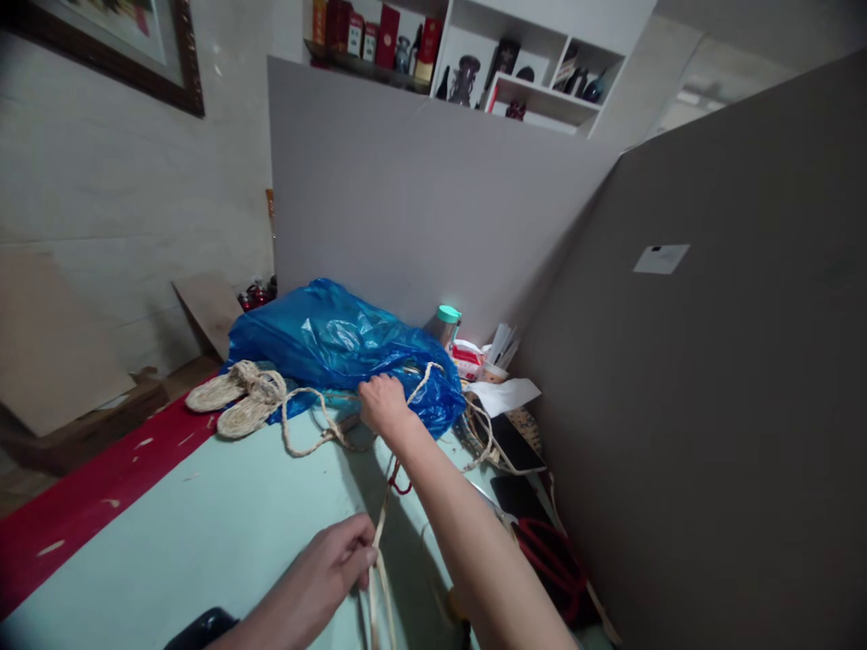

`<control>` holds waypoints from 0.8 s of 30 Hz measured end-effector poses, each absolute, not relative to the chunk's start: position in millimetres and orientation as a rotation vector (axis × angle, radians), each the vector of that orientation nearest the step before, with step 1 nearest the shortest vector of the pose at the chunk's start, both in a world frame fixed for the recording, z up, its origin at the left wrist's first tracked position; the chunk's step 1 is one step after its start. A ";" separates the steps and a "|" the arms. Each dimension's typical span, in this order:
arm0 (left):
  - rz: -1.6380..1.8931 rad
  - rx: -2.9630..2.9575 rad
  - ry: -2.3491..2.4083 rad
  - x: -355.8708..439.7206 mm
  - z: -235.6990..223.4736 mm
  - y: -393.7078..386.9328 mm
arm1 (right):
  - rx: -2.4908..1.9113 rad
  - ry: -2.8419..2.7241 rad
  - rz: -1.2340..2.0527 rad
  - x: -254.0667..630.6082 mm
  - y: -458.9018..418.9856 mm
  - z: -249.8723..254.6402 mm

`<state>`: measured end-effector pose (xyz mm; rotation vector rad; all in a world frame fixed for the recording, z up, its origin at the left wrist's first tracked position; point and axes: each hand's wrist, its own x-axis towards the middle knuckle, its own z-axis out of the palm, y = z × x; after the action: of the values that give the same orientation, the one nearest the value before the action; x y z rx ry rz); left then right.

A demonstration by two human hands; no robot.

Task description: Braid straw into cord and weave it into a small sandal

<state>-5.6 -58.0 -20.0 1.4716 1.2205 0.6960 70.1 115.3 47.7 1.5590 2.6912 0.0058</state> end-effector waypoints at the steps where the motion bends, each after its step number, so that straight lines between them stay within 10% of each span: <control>1: 0.703 1.474 1.223 -5.8 -20.2 -57.8 | 1.588 2.724 -0.044 74.4 113.8 52.7; 15: 0.803 1.416 1.101 -10.8 -34.8 -51.4 | 1.744 2.861 -1.775 165.6 10.6 45.9; 24: 0.801 1.309 1.031 -10.0 -21.5 -54.0 | 1.637 2.820 -2.043 171.0 -7.2 43.7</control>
<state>-10.0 -54.0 -21.5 1.3092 1.0306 0.8011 171.0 -7.2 43.7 1.6368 2.8203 -2.0432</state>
